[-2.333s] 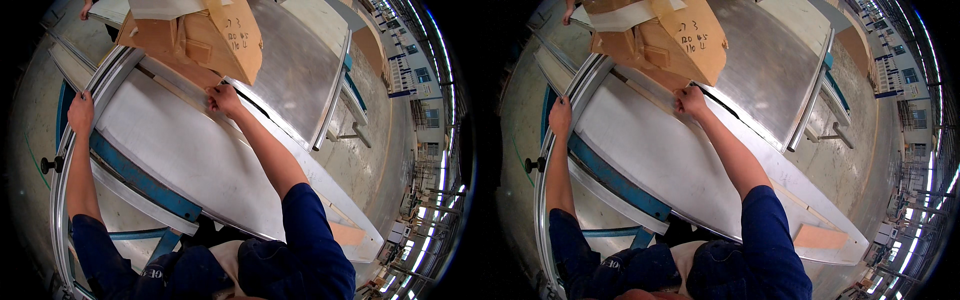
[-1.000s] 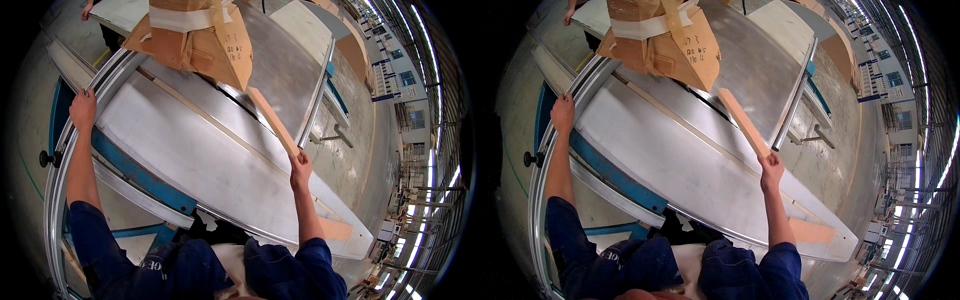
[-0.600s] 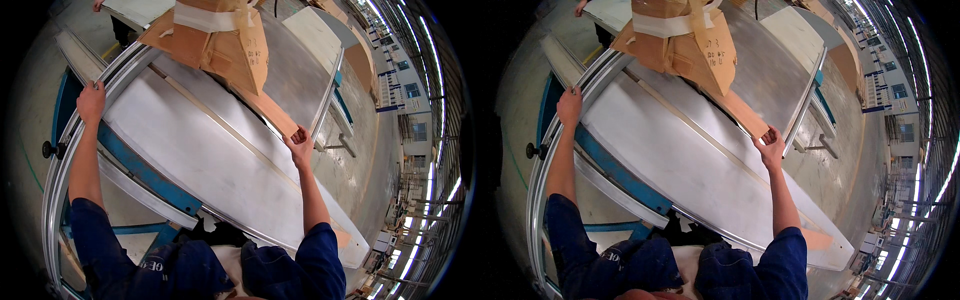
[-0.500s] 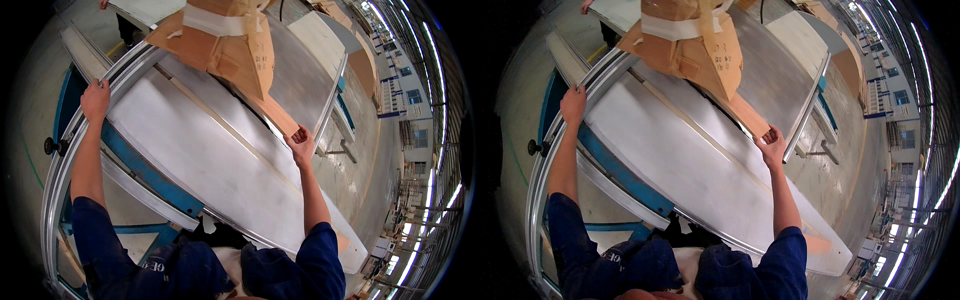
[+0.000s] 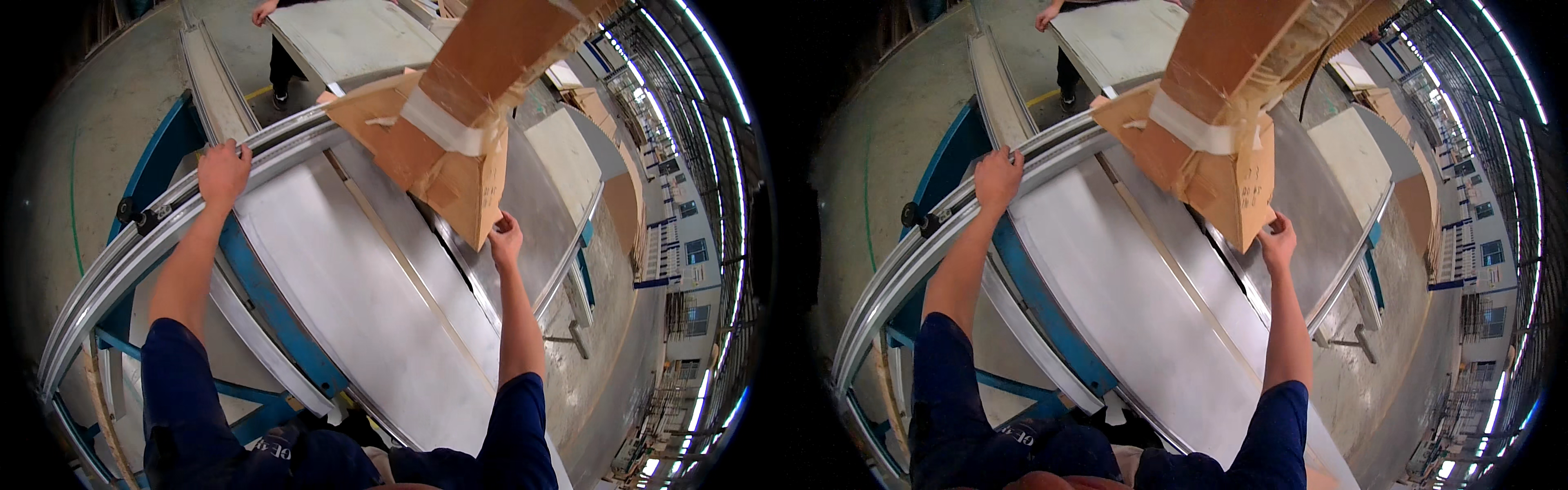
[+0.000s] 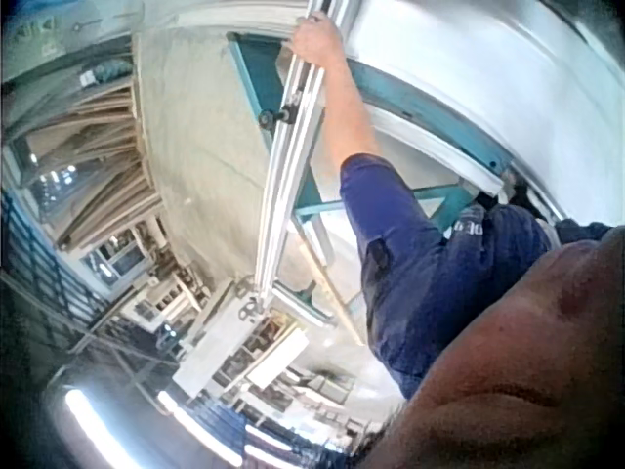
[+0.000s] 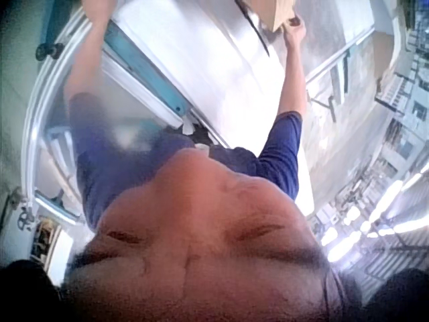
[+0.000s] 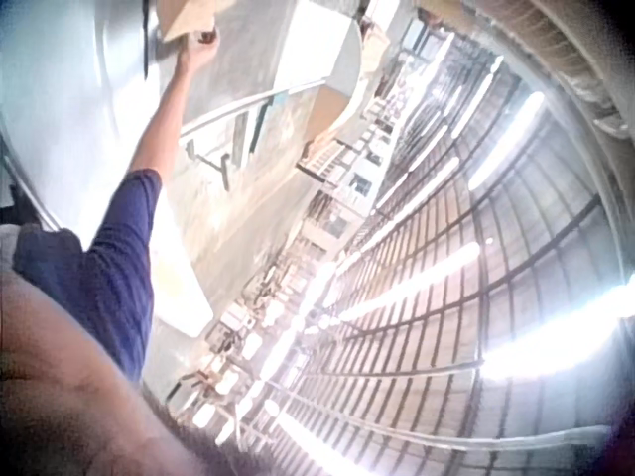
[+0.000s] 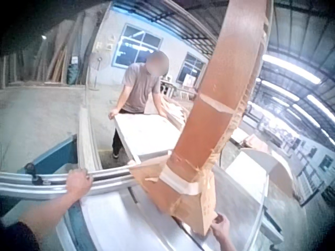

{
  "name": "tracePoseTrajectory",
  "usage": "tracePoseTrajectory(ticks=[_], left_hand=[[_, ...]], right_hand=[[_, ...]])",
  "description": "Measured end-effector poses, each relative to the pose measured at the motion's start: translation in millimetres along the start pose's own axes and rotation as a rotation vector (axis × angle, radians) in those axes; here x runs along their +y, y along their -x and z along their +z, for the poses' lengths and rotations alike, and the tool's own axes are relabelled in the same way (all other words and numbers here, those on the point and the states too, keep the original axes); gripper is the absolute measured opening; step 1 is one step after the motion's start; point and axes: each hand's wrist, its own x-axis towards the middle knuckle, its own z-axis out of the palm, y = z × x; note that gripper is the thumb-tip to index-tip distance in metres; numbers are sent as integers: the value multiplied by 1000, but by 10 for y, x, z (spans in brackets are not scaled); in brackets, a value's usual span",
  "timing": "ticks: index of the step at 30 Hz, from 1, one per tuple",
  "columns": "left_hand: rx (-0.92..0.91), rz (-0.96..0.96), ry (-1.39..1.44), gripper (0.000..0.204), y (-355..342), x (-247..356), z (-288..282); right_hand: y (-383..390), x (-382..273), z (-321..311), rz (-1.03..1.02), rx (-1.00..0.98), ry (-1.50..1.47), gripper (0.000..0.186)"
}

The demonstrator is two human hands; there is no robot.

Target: The person operates an industrial sliding table saw to cut wood planks, positioning the planks against the fence and feeding them through the blade with the help of a coworker.

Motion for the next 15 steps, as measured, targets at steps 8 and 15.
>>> tracePoseTrajectory(ticks=[8, 15], left_hand=[[59, 2, 51, 35, 30, -38, 12], [63, 11, 43, 34, 5, -35, -11]], right_hand=[[-243, 143, -234, -33, 32, 26, 64], [-869, 133, 46, 35, 11, 55, 56]])
